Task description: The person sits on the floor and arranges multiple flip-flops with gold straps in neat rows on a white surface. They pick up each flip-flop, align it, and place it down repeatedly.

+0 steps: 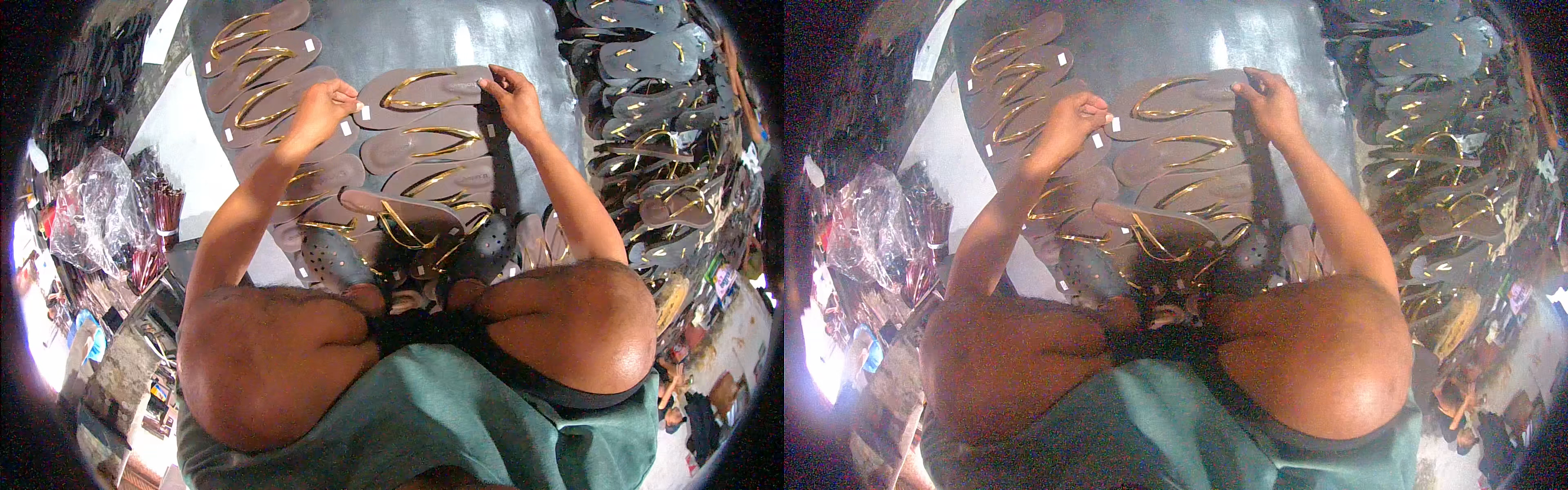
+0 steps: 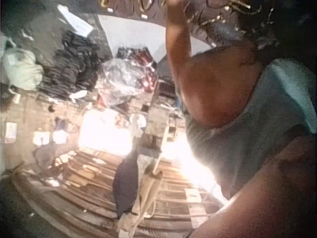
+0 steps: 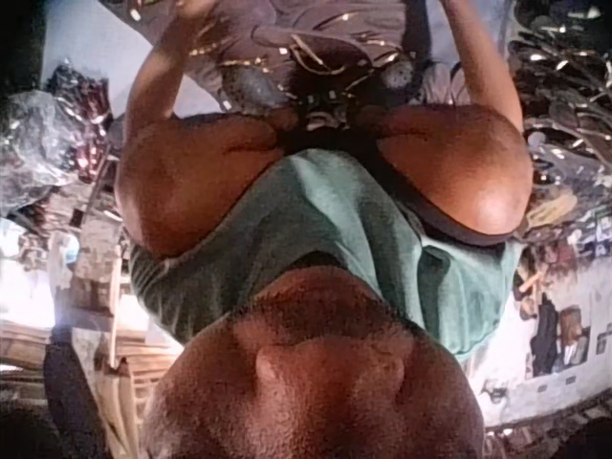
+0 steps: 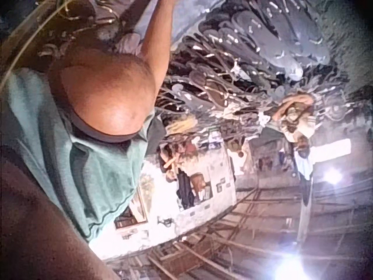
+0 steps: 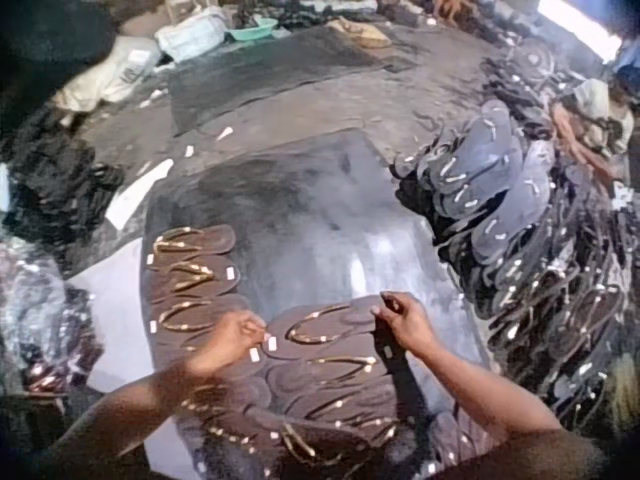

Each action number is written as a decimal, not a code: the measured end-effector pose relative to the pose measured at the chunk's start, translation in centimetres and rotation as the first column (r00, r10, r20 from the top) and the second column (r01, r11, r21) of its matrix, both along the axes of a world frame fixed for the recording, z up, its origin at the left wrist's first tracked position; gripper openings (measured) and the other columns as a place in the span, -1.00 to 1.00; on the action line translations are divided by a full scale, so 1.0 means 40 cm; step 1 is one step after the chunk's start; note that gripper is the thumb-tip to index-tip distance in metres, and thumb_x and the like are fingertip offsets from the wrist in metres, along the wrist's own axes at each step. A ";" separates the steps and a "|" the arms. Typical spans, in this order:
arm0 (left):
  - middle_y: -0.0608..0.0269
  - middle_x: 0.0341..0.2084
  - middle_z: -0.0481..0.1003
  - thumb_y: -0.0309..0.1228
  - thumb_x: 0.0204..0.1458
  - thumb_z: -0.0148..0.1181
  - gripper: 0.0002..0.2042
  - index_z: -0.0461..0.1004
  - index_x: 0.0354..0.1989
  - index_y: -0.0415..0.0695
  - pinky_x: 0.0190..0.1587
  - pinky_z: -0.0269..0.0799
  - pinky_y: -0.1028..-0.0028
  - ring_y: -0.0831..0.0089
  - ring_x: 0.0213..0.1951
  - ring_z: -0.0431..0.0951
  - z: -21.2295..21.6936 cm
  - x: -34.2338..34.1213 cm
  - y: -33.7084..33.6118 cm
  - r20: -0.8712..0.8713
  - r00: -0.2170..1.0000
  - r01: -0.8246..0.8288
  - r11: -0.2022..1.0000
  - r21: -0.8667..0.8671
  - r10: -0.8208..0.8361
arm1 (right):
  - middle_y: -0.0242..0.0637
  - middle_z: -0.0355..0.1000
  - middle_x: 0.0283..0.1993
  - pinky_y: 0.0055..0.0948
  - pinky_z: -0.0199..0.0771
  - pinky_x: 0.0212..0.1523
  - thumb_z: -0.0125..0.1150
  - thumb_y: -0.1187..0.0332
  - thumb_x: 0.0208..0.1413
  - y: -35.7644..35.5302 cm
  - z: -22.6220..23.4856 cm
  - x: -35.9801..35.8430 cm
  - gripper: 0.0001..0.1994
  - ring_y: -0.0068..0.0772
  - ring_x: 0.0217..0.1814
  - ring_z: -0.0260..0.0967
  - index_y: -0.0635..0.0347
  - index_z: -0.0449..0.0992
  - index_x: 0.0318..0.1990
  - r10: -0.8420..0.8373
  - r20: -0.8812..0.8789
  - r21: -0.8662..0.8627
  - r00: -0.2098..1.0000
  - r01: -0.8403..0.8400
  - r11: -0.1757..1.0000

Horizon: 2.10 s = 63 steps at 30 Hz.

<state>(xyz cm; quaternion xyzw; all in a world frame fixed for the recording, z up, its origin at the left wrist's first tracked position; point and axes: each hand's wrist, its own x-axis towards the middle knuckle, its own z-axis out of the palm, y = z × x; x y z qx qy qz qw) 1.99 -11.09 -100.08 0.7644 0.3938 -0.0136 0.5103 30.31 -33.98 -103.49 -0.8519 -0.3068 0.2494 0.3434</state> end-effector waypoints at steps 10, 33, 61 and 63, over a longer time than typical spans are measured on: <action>0.14 -0.33 0.64 -0.34 0.03 0.39 -0.68 0.57 -0.08 -0.25 -0.24 0.51 0.42 0.42 -0.27 0.63 0.005 0.000 0.012 -0.031 0.998 0.048 0.998 -0.034 -0.049 | -0.16 0.48 0.00 -0.34 0.41 0.07 0.43 0.12 0.07 -0.003 0.014 0.005 -0.52 -0.26 0.00 0.42 0.18 0.58 0.10 -0.008 -0.050 0.009 0.999 0.009 1.000; 0.26 -0.16 0.57 -0.12 0.09 0.36 -0.41 0.42 0.22 -0.22 -0.02 0.40 0.45 0.49 -0.12 0.50 0.244 -0.474 -0.037 -0.153 0.961 0.070 0.740 -0.669 -0.229 | -0.19 0.55 -0.16 -0.24 0.49 -0.05 0.28 0.10 0.23 -0.232 0.205 -0.242 -0.65 -0.20 -0.07 0.50 0.12 0.43 0.00 0.367 -0.515 0.072 0.775 -0.387 0.919; 0.11 -0.13 0.57 -0.22 0.07 0.40 -0.42 0.37 0.21 -0.21 -0.09 0.50 0.29 0.37 -0.12 0.55 0.170 -0.064 -0.221 -0.083 0.874 0.393 0.797 -0.459 -0.479 | 0.06 0.48 0.07 -0.18 0.40 0.12 0.39 0.01 0.09 -0.288 0.370 0.551 -0.36 -0.08 0.08 0.46 0.34 0.43 0.16 -0.651 0.478 0.425 0.590 0.494 0.759; -0.05 -0.04 0.51 -0.18 0.02 0.41 -0.33 0.33 0.29 -0.17 -0.01 0.45 0.28 0.27 -0.03 0.53 0.174 -0.064 -0.225 -0.090 0.885 0.416 0.864 -0.285 -0.456 | 0.09 0.46 0.07 -0.14 0.37 0.17 0.35 0.03 0.11 -0.323 0.387 0.640 -0.34 0.01 0.14 0.41 0.32 0.37 0.23 -0.617 0.623 0.359 0.480 0.526 0.771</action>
